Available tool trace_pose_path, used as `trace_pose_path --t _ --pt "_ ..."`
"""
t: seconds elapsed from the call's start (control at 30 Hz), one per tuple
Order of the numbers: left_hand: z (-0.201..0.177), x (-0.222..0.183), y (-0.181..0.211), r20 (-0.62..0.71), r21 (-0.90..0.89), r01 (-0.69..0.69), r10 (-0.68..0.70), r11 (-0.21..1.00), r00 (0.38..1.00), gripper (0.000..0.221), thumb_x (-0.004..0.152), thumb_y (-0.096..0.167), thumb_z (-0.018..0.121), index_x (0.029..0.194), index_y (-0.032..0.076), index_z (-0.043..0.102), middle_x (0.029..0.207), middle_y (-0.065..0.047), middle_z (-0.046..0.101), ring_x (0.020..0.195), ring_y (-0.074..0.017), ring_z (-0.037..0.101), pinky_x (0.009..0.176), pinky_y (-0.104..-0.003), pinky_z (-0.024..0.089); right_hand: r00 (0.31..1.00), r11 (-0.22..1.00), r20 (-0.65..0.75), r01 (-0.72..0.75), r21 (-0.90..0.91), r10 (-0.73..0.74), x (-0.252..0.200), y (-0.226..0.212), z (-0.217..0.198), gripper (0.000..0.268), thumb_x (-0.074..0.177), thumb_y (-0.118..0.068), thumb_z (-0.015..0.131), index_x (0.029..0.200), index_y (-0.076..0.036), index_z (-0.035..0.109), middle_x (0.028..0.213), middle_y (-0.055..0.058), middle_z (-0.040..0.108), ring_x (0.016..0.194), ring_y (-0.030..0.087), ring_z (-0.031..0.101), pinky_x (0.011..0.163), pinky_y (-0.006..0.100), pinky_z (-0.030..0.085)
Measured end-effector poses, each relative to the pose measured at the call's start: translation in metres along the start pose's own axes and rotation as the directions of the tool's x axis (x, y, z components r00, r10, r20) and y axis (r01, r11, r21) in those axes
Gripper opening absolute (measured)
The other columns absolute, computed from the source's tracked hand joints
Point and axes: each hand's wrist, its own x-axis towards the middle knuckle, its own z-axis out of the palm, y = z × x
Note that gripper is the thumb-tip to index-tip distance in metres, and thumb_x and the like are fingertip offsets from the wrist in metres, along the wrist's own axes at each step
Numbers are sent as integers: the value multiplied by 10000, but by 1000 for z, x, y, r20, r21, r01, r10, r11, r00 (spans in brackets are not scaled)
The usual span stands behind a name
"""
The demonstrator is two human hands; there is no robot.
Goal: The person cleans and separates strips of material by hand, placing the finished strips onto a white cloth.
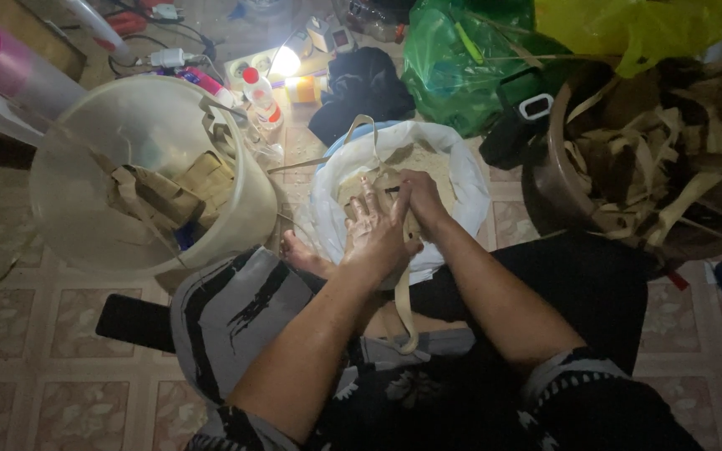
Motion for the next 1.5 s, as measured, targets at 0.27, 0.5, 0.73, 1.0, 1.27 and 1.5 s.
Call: trace_pose_path --t 0.27,0.5,0.73,1.0,1.27,1.5 --pt "-1 0 -1 5 6 -11 11 1000 1000 1059 871 569 733 1644 321 53 1632 -352 41 1475 -569 222 1053 -602 390 999 999 10 40 -26 -40 -7 -7 0 198 974 -257 411 873 -175 559 726 -66 419 653 100 403 644 306 391" --pt "-5 -5 0 19 5 -10 10 1000 1000 1031 899 553 708 1646 312 40 1634 -355 20 1484 -564 206 1071 -607 373 1000 999 7 -15 42 14 -2 -5 0 240 978 -248 409 822 -166 573 655 -55 446 591 113 416 601 314 393" --pt "-1 0 0 27 7 -9 9 1000 1000 1031 900 544 712 1647 310 42 1632 -365 29 1481 -574 202 1072 -620 364 998 997 -7 -57 48 58 -18 -26 2 225 973 -239 383 839 -167 549 677 -56 411 612 110 396 615 312 379" --pt "6 4 -2 19 4 1 -1 1000 1000 1041 884 579 708 1643 323 43 1636 -343 9 1486 -565 195 1079 -618 365 1000 1000 10 0 -1 0 -3 -6 0 232 989 -262 409 845 -167 565 684 -52 426 636 100 408 630 310 389" --pt "4 1 0 -9 33 13 -12 999 1000 1040 878 587 722 1642 327 66 1631 -340 44 1472 -548 220 1040 -583 399 1000 999 6 -21 28 21 -6 -7 1 210 977 -248 416 832 -180 552 691 -64 419 623 96 425 632 302 406" --pt "-3 -5 2 -4 21 15 -14 1000 1000 1024 897 570 719 1643 323 63 1637 -338 31 1480 -534 219 1052 -574 396 999 994 37 -8 105 5 -14 -16 0 226 964 -246 420 830 -162 582 697 -46 451 622 103 448 637 313 420"
